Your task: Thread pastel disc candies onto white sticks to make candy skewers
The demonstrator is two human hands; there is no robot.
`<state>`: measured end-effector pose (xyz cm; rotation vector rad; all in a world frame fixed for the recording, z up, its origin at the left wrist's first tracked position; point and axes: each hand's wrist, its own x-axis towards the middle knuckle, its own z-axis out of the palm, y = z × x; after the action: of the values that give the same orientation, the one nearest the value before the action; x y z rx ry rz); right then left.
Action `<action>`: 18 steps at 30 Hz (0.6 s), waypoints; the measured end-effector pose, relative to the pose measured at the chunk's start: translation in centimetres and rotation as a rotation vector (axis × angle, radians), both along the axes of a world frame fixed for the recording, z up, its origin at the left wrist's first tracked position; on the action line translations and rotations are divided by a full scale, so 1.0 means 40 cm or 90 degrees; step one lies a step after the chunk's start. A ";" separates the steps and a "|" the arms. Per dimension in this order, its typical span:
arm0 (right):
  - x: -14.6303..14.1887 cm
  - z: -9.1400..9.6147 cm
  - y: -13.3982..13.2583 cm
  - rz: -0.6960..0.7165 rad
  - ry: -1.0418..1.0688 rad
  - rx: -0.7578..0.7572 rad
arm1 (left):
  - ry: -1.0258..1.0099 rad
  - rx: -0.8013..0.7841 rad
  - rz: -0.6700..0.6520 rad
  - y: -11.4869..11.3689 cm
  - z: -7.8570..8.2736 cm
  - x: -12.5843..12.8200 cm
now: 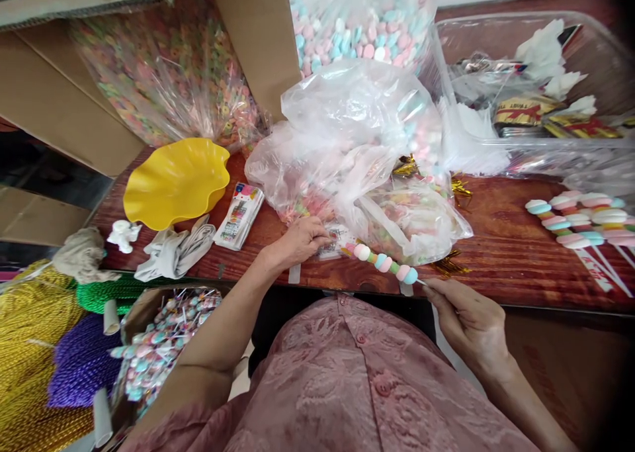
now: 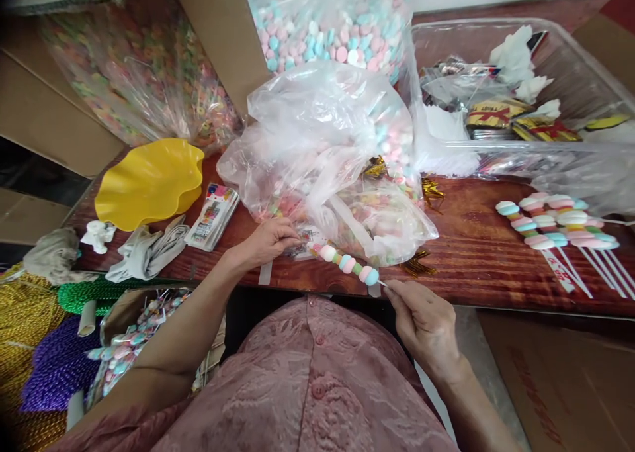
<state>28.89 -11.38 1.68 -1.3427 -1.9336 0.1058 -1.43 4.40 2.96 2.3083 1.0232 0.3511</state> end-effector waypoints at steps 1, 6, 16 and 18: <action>-0.001 -0.003 -0.001 -0.001 -0.038 0.025 | 0.003 0.005 0.000 -0.001 0.001 0.001; -0.011 -0.023 -0.006 0.001 -0.198 0.121 | 0.007 0.016 0.002 -0.008 0.004 0.009; -0.029 -0.046 -0.006 -0.030 -0.159 0.106 | -0.025 0.058 -0.040 -0.033 -0.019 0.025; -0.032 -0.044 0.003 -0.016 -0.133 0.090 | -0.041 0.076 -0.058 -0.039 -0.026 0.027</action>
<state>27.63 -11.27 -0.07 -1.3268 -2.0529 -0.1873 -0.35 2.82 1.92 2.4241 0.8834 0.4563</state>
